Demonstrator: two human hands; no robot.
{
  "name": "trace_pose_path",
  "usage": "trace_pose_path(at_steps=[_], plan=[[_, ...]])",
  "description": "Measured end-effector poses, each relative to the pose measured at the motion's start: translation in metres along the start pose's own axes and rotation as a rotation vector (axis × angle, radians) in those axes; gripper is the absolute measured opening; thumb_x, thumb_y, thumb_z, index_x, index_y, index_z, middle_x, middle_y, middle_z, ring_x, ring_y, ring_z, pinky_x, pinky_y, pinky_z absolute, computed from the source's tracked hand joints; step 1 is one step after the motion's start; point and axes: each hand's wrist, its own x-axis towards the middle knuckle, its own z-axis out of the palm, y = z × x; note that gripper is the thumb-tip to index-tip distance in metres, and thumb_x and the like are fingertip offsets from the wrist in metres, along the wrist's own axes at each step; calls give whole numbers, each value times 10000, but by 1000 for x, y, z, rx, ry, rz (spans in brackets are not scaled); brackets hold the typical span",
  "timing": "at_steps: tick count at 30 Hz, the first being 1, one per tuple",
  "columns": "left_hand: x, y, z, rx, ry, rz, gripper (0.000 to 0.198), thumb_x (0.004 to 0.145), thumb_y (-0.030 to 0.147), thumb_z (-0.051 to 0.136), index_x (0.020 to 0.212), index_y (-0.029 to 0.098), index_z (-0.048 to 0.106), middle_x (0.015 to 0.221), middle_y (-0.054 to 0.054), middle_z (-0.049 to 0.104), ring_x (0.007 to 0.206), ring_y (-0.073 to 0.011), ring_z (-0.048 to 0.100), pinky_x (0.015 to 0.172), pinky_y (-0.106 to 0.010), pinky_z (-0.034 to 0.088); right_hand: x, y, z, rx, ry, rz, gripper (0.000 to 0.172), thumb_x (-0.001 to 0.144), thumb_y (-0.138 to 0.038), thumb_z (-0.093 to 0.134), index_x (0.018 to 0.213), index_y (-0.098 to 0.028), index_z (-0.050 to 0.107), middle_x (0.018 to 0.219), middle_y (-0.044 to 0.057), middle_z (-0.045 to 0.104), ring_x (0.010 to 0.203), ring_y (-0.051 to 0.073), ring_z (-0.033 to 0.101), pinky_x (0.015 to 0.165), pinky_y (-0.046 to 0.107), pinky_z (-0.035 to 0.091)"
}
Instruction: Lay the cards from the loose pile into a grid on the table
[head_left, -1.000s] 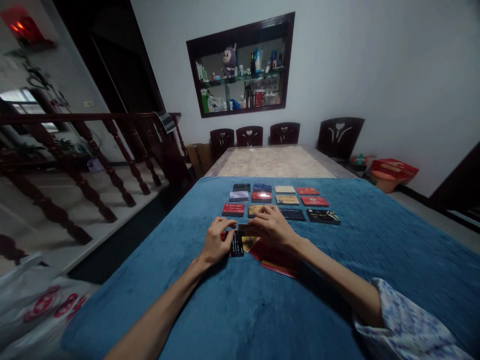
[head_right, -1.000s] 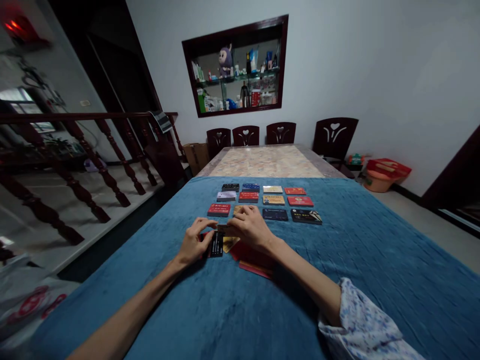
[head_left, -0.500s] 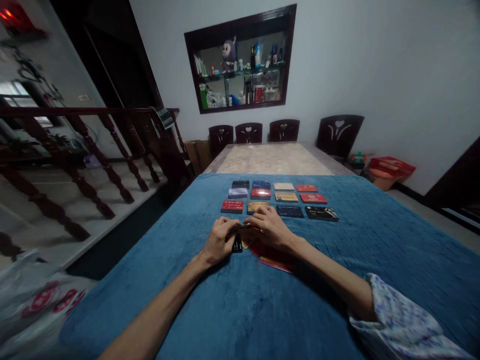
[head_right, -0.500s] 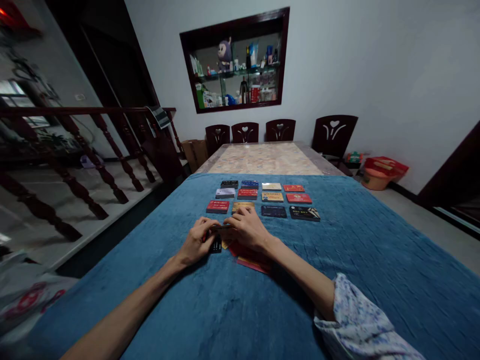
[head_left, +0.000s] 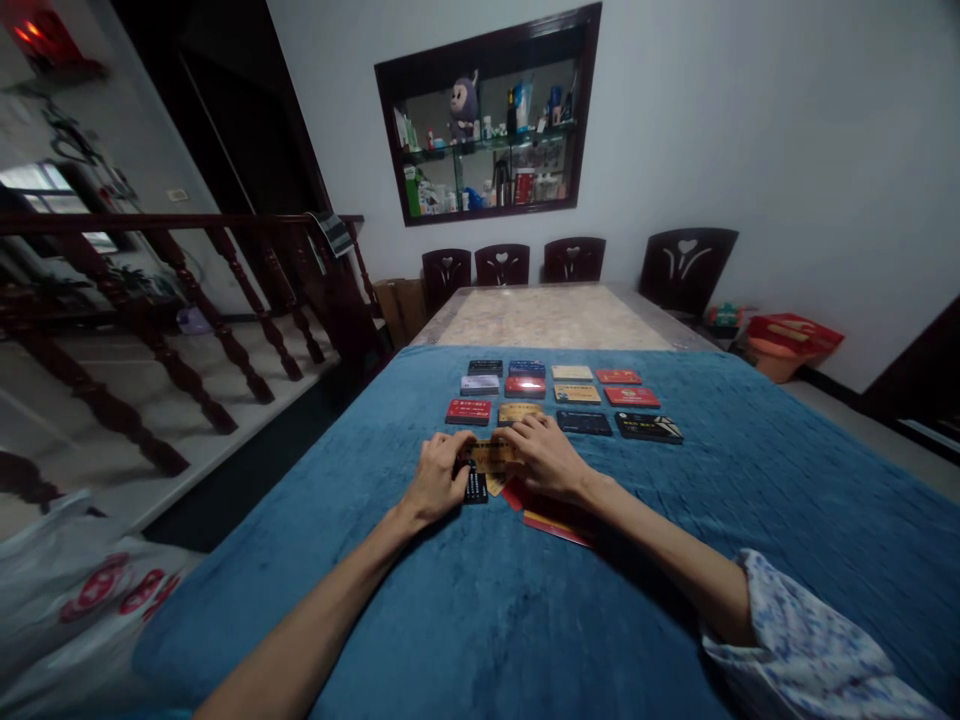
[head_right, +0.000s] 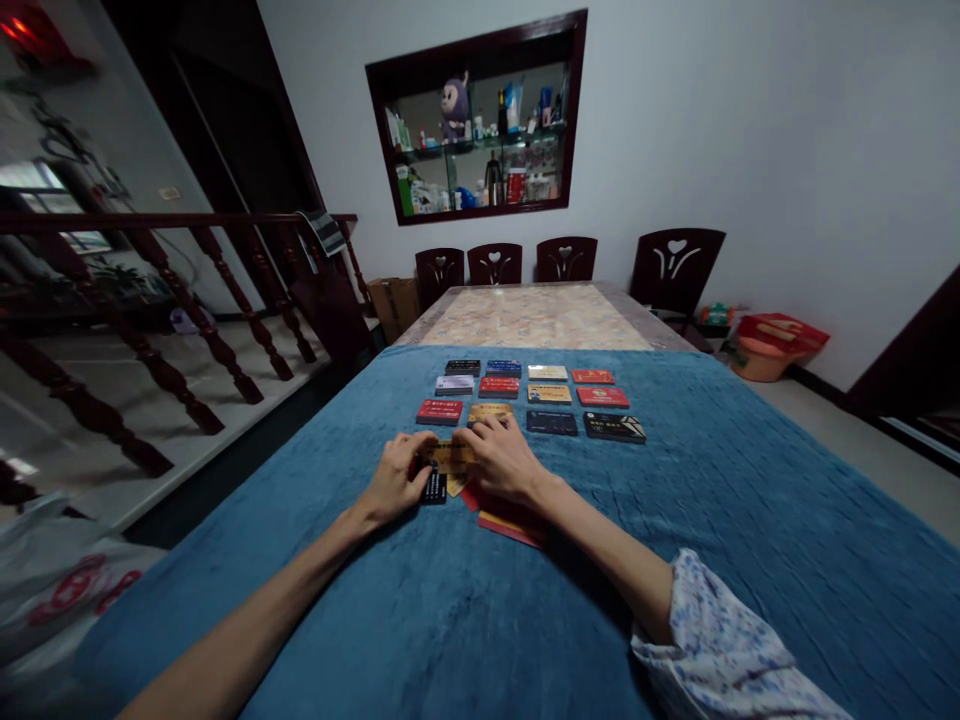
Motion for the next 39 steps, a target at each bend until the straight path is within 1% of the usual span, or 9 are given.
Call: trace_pose_path(at_steps=[4,11,18,27,31,35,39], plan=[[-1,0,0,10,-24,-19,444,787,74,555,1211,206,550,1038,-56,652,996,-233,548,905,-398,409,0,-1,-1,22,-40,19,528,818,-251,622,1333,-203,517,1171,130,635,1105,284,496,869,389,304],[-1,0,-1,3,-43,-38,458,802,92,551,1247,200,552,1034,-60,657,1005,-242,543,909,-411,397,0,0,3,48,-16,20,471,877,-337,582,1320,-190,522,1164,135,608,1102,285,487,855,395,318],[-1,0,0,-19,-29,-33,483,801,98,547,1273,198,556,1038,-66,675,1004,-246,545,895,-417,399,-1,-2,-1,45,-31,33,510,828,-325,625,1307,-177,532,1148,139,590,1075,286,478,849,397,332],[-2,-5,4,-20,-1,-7,483,805,134,561,1283,201,556,1027,-68,676,998,-245,550,899,-420,408,0,0,0,43,-11,26,526,820,-362,622,1312,-196,540,1169,149,581,1069,292,462,844,391,327],[-2,-3,2,-4,-8,7,512,792,157,589,1300,202,550,1058,-75,672,1020,-252,546,918,-430,403,0,1,-1,25,-7,22,482,857,-346,588,1309,-182,547,1162,151,586,1065,285,472,839,390,320],[-2,2,-3,14,-51,3,563,770,186,626,1325,193,531,1100,-88,658,1063,-273,533,937,-450,393,-1,1,-4,-8,-2,11,425,901,-344,531,1293,-183,564,1130,143,604,1060,278,483,841,391,312],[-1,4,-4,27,-71,-3,570,767,173,631,1327,173,524,1136,-102,646,1101,-282,520,955,-459,382,-1,1,-6,-36,-9,4,409,913,-349,508,1283,-186,570,1115,136,623,1065,279,487,851,392,311]])
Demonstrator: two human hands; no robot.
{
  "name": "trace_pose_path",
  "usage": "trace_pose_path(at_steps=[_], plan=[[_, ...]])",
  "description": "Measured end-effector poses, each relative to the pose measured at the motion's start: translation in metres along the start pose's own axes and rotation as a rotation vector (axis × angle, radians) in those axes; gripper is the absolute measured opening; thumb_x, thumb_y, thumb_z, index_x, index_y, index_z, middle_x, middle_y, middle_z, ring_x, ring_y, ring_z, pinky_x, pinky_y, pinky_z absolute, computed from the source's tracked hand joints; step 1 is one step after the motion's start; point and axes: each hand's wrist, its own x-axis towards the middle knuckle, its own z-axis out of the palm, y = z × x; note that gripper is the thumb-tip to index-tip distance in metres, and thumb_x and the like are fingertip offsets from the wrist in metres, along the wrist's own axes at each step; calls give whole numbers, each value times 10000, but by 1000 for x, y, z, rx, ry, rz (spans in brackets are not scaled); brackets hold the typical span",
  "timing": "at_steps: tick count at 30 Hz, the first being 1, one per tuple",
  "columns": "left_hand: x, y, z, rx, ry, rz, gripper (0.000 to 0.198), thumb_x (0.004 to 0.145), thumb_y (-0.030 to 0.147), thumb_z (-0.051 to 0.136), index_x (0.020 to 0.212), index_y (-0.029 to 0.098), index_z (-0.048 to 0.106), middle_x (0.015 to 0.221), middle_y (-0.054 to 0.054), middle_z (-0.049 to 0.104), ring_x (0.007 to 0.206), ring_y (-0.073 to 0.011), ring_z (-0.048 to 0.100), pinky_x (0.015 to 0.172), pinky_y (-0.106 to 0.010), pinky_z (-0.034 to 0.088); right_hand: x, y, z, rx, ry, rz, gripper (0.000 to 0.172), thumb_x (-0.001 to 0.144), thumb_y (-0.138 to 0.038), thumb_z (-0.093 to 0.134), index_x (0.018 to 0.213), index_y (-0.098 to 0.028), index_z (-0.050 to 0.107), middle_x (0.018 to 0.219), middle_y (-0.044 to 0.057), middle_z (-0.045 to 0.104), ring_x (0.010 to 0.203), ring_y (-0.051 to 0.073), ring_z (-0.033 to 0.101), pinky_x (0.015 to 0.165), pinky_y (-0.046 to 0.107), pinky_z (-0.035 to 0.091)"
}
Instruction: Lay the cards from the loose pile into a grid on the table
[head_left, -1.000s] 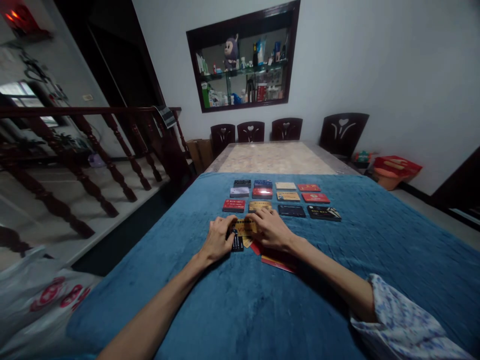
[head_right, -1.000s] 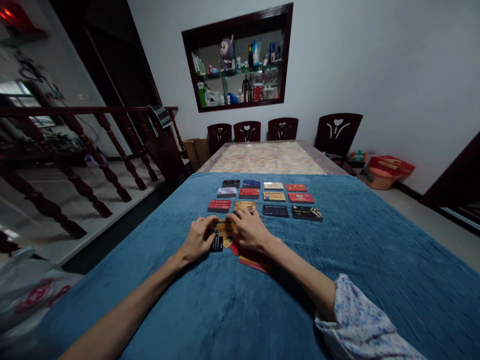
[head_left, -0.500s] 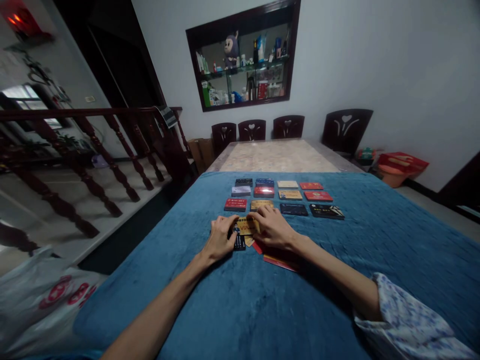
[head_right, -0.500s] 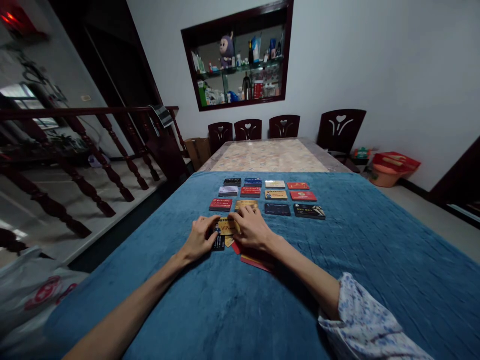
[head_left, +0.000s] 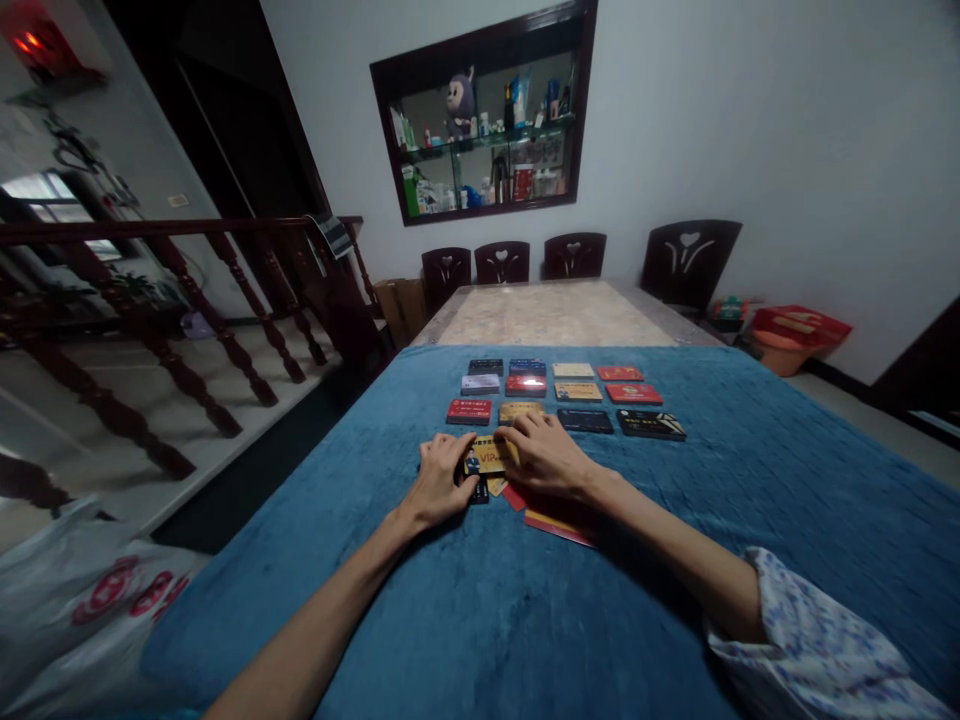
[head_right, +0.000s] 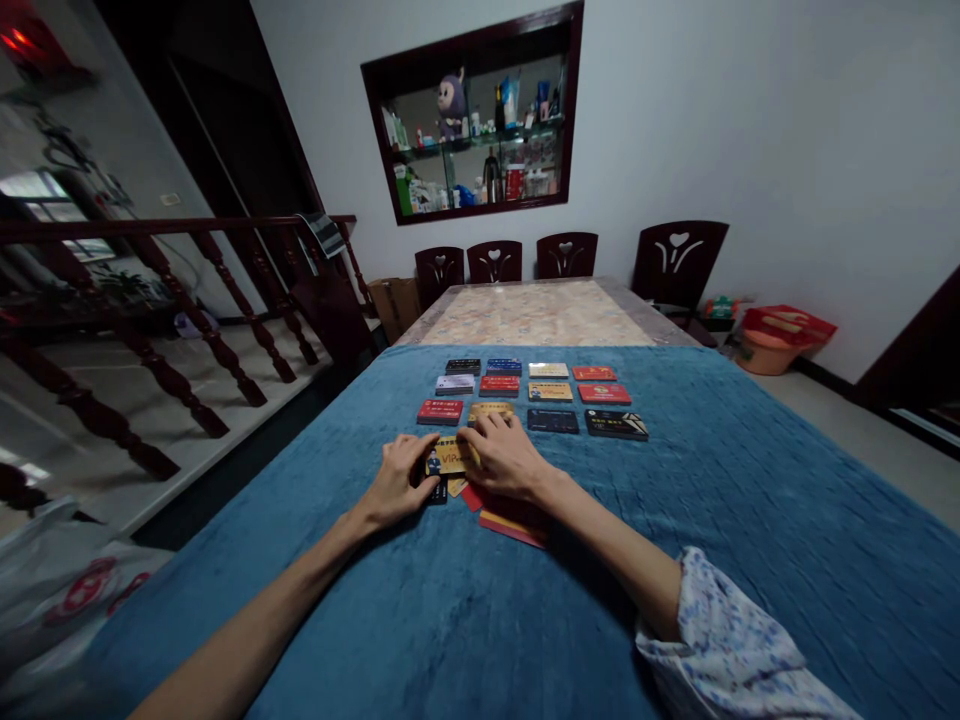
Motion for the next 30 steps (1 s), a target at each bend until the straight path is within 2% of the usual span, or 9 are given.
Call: trace_pose_path(at_steps=[5,16,26,30], plan=[[0,-2,1,26,-2,-9,550,784,163,626,1324,177,523,1134,-99,637,1110,-281,515,961,-460,374,1,2,0,-14,-37,-2,482,877,-393,566,1303,-167,554,1181,148,616,1104,298,482,863,401,328],[1,3,-5,30,-19,0,477,796,191,649,1264,204,553,1222,-99,570,1152,-287,487,964,-459,381,2,5,-9,-2,-86,-21,501,849,-454,620,1270,-185,589,1181,153,593,1112,307,463,845,399,347],[8,5,-3,119,-44,84,497,806,198,623,1296,202,544,1249,-126,583,1180,-317,471,973,-503,361,2,12,-22,-3,-151,-38,497,831,-440,652,1254,-185,600,1171,155,583,1130,310,452,827,396,396],[19,13,-5,171,-68,116,480,803,208,613,1280,194,558,1236,-136,588,1170,-324,480,970,-515,356,1,19,-25,-16,-150,-20,410,844,-392,626,1191,-176,621,1144,142,599,1128,301,468,821,387,410]])
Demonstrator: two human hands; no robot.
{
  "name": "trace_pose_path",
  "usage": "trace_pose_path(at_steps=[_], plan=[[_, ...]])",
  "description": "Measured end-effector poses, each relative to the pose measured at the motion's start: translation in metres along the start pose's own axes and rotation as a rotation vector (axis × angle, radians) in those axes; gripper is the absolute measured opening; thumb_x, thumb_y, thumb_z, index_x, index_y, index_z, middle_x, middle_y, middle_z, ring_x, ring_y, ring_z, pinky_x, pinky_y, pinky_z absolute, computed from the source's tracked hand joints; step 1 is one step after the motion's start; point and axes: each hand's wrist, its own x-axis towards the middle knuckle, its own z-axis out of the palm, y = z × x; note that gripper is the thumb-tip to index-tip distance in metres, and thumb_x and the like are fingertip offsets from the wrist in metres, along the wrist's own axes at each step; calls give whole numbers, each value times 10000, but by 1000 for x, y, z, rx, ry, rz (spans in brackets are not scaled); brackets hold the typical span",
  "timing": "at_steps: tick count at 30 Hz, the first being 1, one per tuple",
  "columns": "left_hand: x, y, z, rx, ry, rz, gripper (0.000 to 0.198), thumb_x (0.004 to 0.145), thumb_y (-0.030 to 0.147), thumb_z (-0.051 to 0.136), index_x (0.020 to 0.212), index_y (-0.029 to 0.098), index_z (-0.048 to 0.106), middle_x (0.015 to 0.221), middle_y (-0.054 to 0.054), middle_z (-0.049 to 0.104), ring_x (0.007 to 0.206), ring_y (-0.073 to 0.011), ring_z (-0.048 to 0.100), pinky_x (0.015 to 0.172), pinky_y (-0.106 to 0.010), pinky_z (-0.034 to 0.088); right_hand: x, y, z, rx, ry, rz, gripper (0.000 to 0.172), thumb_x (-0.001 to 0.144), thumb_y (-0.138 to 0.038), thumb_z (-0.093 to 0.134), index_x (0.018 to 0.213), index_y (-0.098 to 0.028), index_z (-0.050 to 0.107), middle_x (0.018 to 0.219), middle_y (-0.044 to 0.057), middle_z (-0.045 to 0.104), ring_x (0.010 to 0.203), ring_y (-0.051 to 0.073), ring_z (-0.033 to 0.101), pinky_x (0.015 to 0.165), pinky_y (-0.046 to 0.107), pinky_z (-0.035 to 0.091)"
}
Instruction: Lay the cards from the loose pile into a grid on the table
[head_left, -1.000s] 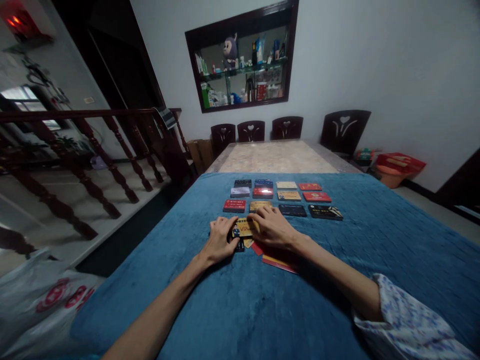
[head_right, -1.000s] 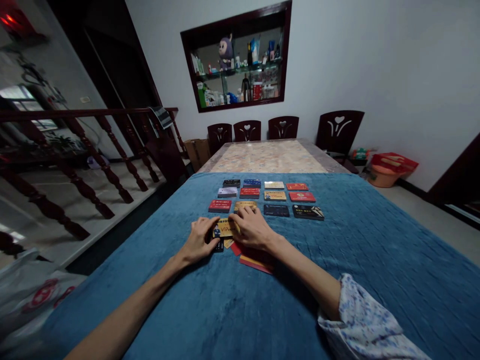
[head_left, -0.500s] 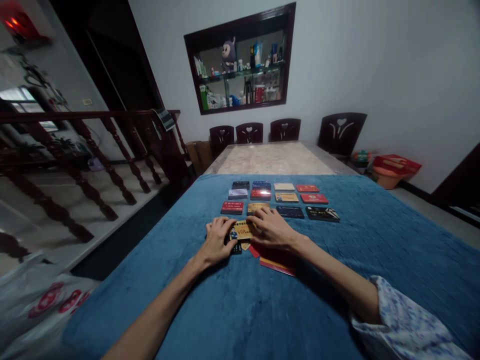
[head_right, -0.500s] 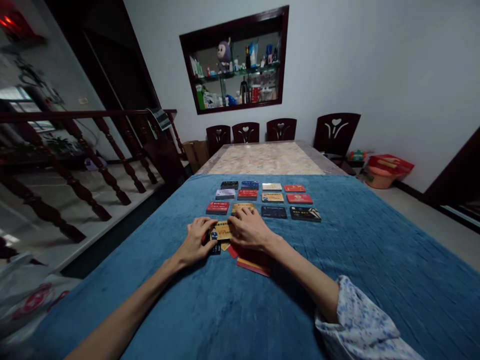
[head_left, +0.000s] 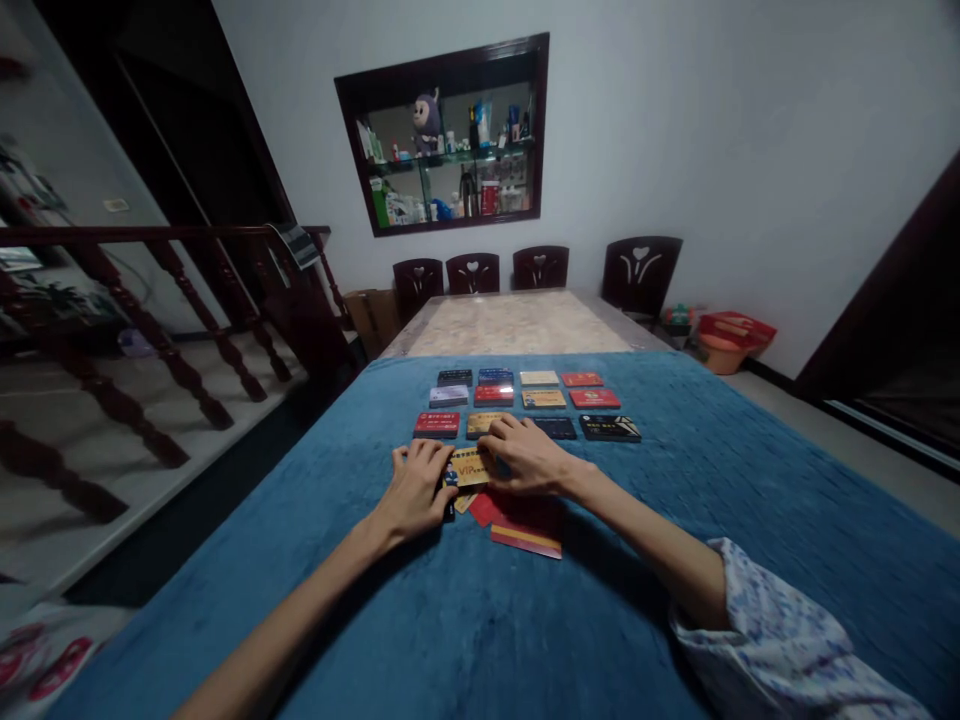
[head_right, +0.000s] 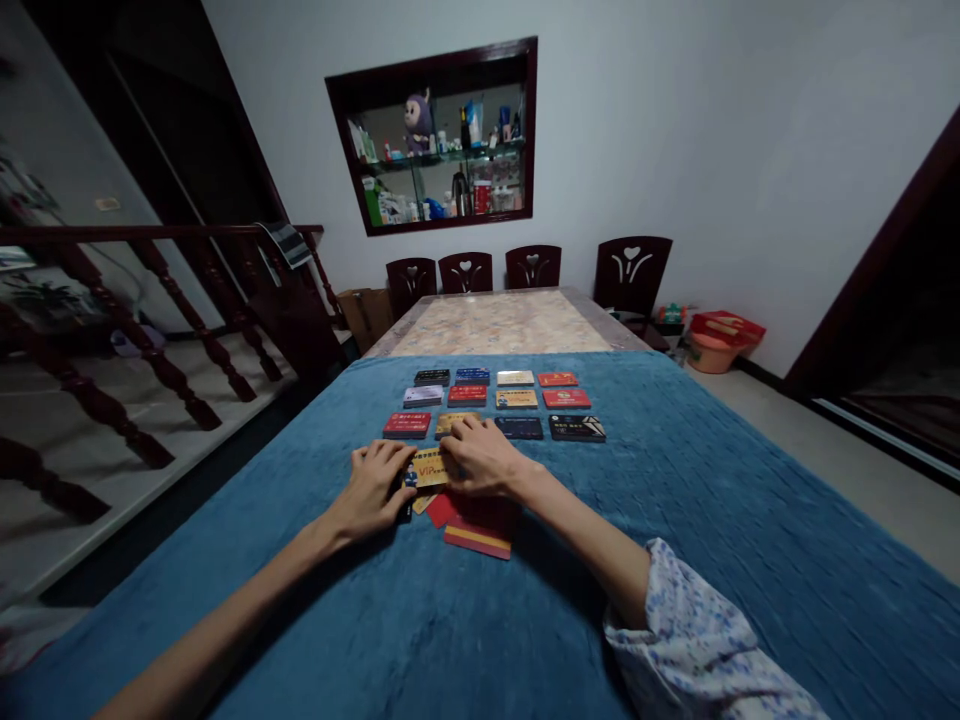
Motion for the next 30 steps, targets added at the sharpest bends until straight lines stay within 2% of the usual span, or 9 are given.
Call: trace_pose_path(at_steps=[5,10,14,22,30], plan=[[21,11,-2,42,-66,34,473,795,212,616,1263,189,554,1242,-152,585,1177,-339,473,971,-547,342,-6,19,-4,-28,-13,3,393,827,-416,648,1139,-177,639,1149,140,607,1085,296,492,812,388,416],[50,25,-3,75,-92,78,442,777,189,624,1215,205,565,1239,-147,583,1168,-338,463,961,-533,354,-12,45,-11,-59,-17,21,419,794,-441,706,1126,-189,656,1123,131,616,1072,300,502,827,390,412],[75,35,-1,79,-101,112,411,766,163,644,1168,208,567,1199,-140,593,1151,-340,468,940,-531,363,-16,66,-20,-74,-11,31,342,801,-417,710,1066,-204,668,1125,122,624,1051,288,512,819,378,410],[126,44,17,144,-134,136,392,810,200,653,1189,162,561,1248,-176,574,1186,-359,455,921,-541,370,-20,109,-31,-73,-43,48,198,814,-355,705,938,-202,685,1080,114,633,985,256,508,786,336,398],[170,49,36,172,-181,145,332,819,238,619,1139,153,596,1212,-172,589,1166,-354,452,918,-529,376,-14,143,-31,-91,-127,189,159,805,-327,717,919,-219,700,1075,111,631,1012,273,513,720,319,392]])
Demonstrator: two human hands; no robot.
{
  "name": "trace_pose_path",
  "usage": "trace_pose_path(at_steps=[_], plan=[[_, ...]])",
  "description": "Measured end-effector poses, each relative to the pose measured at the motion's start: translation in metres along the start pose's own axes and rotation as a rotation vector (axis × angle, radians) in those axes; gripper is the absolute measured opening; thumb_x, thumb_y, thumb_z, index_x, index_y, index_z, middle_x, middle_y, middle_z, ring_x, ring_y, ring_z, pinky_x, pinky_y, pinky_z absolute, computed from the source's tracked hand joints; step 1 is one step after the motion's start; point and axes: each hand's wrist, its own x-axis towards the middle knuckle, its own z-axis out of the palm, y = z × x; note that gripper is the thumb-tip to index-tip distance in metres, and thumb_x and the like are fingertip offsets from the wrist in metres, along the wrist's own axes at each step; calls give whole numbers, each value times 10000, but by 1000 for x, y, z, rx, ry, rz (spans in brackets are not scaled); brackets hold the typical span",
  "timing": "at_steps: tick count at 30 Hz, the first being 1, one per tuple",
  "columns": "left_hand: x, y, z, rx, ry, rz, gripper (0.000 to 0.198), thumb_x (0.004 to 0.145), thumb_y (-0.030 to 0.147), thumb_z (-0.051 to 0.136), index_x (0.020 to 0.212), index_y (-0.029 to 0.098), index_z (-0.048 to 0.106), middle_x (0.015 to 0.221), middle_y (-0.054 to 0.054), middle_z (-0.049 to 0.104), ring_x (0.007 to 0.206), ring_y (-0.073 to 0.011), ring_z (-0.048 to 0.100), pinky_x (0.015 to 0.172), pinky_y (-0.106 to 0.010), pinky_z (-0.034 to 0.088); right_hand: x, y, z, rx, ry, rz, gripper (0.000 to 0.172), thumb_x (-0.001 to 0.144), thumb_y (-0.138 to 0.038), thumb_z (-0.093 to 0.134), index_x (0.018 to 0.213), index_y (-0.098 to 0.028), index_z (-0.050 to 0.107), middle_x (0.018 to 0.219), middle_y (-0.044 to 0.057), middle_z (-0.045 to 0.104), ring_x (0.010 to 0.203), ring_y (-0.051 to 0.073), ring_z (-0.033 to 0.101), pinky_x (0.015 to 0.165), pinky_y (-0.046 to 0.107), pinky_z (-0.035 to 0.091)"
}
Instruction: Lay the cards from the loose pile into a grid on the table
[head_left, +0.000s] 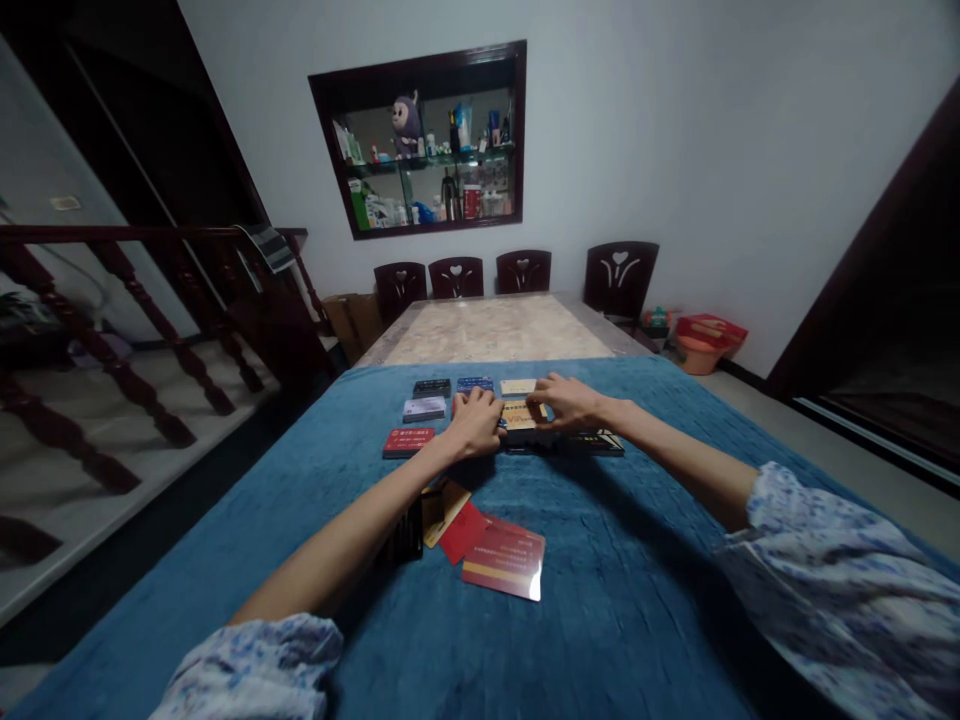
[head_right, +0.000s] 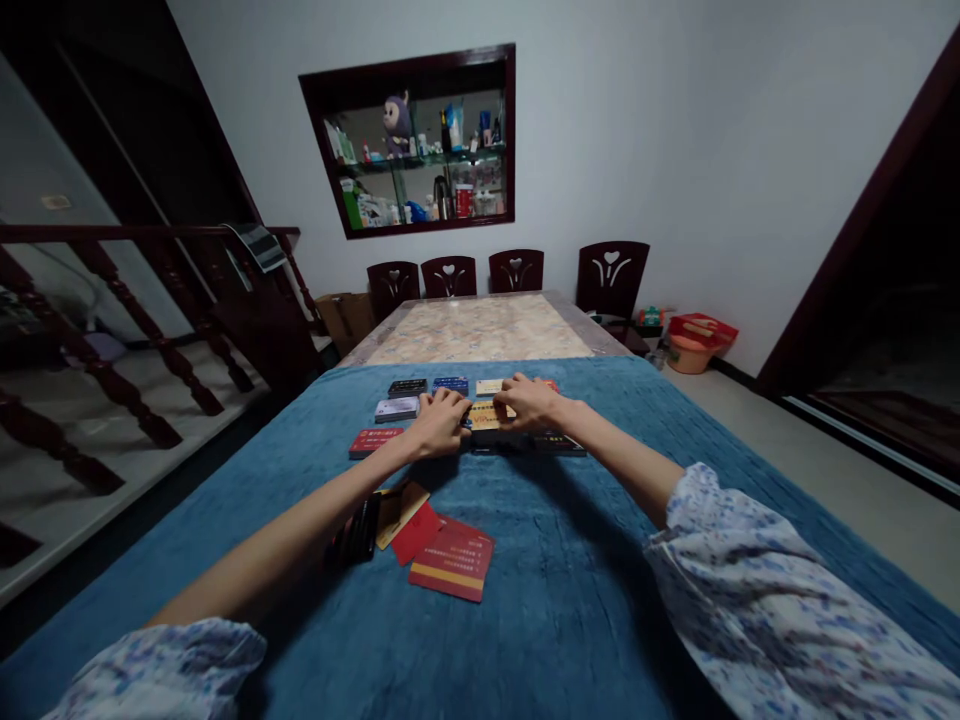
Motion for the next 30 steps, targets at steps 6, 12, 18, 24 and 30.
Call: trace_pose_path(at_steps=[6,12,18,24,30], plan=[[30,4,2,61,-106,-28,327,838,254,584,1152,163,592,1269,-173,574,1221,-348,425,953,-541,380,11,20,3,-6,-87,85,245,816,-396,683,999,-234,693,1124,112,612,1092,295,507,767,325,424],[54,0,10,81,-173,-34,354,816,248,568,1155,154,611,1280,-185,584,1243,-357,414,980,-581,364,27,30,12,-7,-189,155,320,826,-418,638,1087,-238,686,1169,130,613,1136,326,500,828,381,444],[67,-6,17,97,-246,-33,348,776,195,576,1114,139,638,1258,-191,614,1262,-369,415,1002,-603,350,37,33,18,-20,-245,170,334,829,-421,632,1109,-249,690,1208,137,614,1181,341,476,865,419,438],[73,-8,17,80,-304,-26,343,740,169,592,1074,139,661,1281,-192,602,1295,-383,389,1036,-642,316,40,36,21,10,-278,173,336,793,-355,645,1108,-253,703,1204,123,645,1179,348,494,878,440,446],[76,-6,13,67,-351,-39,340,714,149,593,1045,140,673,1276,-176,605,1316,-373,375,1075,-644,297,45,34,26,5,-284,211,401,751,-294,657,1147,-257,704,1198,121,670,1176,354,520,871,444,461]])
